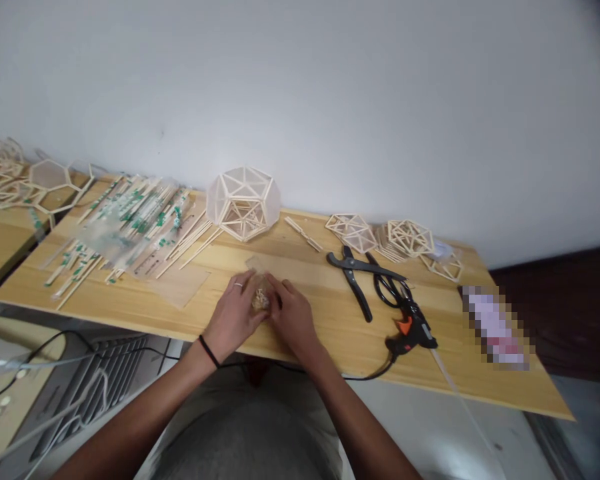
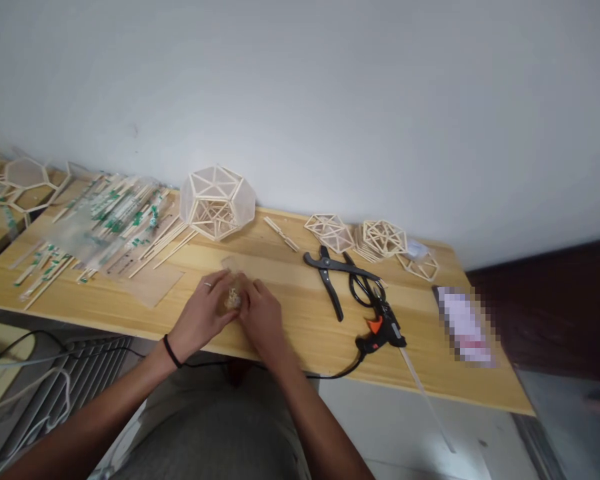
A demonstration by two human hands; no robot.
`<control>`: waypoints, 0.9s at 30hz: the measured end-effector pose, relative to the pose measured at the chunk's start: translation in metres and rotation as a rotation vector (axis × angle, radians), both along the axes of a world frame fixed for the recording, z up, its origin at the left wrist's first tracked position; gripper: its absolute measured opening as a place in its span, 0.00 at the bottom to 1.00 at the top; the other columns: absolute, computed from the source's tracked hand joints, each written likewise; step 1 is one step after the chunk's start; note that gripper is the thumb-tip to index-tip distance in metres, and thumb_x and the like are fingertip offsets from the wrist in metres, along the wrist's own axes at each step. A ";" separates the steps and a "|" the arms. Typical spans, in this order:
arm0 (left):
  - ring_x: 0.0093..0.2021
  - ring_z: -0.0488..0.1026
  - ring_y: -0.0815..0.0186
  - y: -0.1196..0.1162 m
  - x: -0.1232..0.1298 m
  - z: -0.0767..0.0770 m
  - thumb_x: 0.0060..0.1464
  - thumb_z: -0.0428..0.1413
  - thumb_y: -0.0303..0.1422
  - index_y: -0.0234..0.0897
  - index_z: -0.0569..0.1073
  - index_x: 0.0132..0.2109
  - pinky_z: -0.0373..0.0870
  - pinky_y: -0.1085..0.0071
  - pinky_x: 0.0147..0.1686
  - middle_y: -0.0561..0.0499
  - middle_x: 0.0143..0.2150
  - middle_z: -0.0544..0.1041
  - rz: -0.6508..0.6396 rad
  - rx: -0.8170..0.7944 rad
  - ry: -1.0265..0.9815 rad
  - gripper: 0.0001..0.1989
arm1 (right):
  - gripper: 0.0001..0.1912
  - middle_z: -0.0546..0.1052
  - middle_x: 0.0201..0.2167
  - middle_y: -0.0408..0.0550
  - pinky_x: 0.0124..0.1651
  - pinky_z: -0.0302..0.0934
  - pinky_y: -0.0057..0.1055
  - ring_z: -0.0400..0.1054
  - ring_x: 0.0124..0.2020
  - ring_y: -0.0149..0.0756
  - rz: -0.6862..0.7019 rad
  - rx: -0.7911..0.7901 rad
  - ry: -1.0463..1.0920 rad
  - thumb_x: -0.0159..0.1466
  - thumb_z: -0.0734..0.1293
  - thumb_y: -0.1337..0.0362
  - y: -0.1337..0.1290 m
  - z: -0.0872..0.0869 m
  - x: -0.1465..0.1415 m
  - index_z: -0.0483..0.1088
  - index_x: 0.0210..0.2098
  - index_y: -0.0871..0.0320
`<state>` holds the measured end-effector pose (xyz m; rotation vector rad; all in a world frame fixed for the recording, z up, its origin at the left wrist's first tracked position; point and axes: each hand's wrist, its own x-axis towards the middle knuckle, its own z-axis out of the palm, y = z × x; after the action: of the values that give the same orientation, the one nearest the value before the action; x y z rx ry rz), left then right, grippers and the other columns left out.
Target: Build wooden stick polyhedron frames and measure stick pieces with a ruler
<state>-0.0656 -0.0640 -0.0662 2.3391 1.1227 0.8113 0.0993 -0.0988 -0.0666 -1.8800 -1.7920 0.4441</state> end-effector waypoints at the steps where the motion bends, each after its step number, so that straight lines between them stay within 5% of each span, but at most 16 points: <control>1: 0.63 0.72 0.48 0.000 0.006 -0.002 0.55 0.65 0.25 0.36 0.71 0.63 0.73 0.47 0.63 0.36 0.62 0.75 -0.005 0.008 -0.023 0.29 | 0.26 0.80 0.43 0.56 0.43 0.70 0.35 0.75 0.39 0.43 -0.001 0.001 0.010 0.70 0.59 0.71 0.000 -0.001 0.000 0.72 0.65 0.61; 9: 0.46 0.78 0.59 -0.007 0.014 -0.011 0.65 0.54 0.21 0.38 0.81 0.45 0.81 0.62 0.48 0.44 0.46 0.82 -0.089 0.065 -0.075 0.11 | 0.28 0.80 0.44 0.58 0.47 0.71 0.39 0.75 0.41 0.44 0.001 0.022 0.098 0.68 0.58 0.73 0.000 -0.008 0.003 0.71 0.65 0.62; 16: 0.44 0.78 0.59 0.001 0.007 0.007 0.65 0.53 0.19 0.35 0.81 0.45 0.78 0.63 0.48 0.46 0.43 0.83 -0.204 0.085 0.059 0.13 | 0.25 0.82 0.47 0.58 0.51 0.72 0.41 0.77 0.45 0.44 0.026 0.087 0.190 0.69 0.58 0.71 -0.001 -0.012 0.010 0.72 0.63 0.62; 22: 0.38 0.77 0.60 0.023 0.011 0.019 0.65 0.55 0.21 0.35 0.80 0.34 0.77 0.65 0.42 0.48 0.33 0.81 -0.283 0.108 0.091 0.13 | 0.23 0.82 0.42 0.57 0.49 0.73 0.42 0.77 0.41 0.44 -0.038 0.138 0.184 0.69 0.59 0.70 -0.004 -0.010 0.034 0.74 0.61 0.64; 27: 0.38 0.80 0.62 0.047 0.004 0.032 0.65 0.57 0.22 0.37 0.81 0.36 0.78 0.68 0.40 0.49 0.36 0.84 -0.220 0.130 -0.020 0.11 | 0.17 0.79 0.38 0.56 0.46 0.73 0.41 0.75 0.38 0.44 -0.057 0.186 0.161 0.70 0.62 0.67 -0.005 -0.007 0.048 0.78 0.53 0.63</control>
<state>-0.0611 -0.0173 -0.0340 2.5003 0.8065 0.8459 0.1471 -0.1042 -0.0733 -1.7121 -1.6122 0.3824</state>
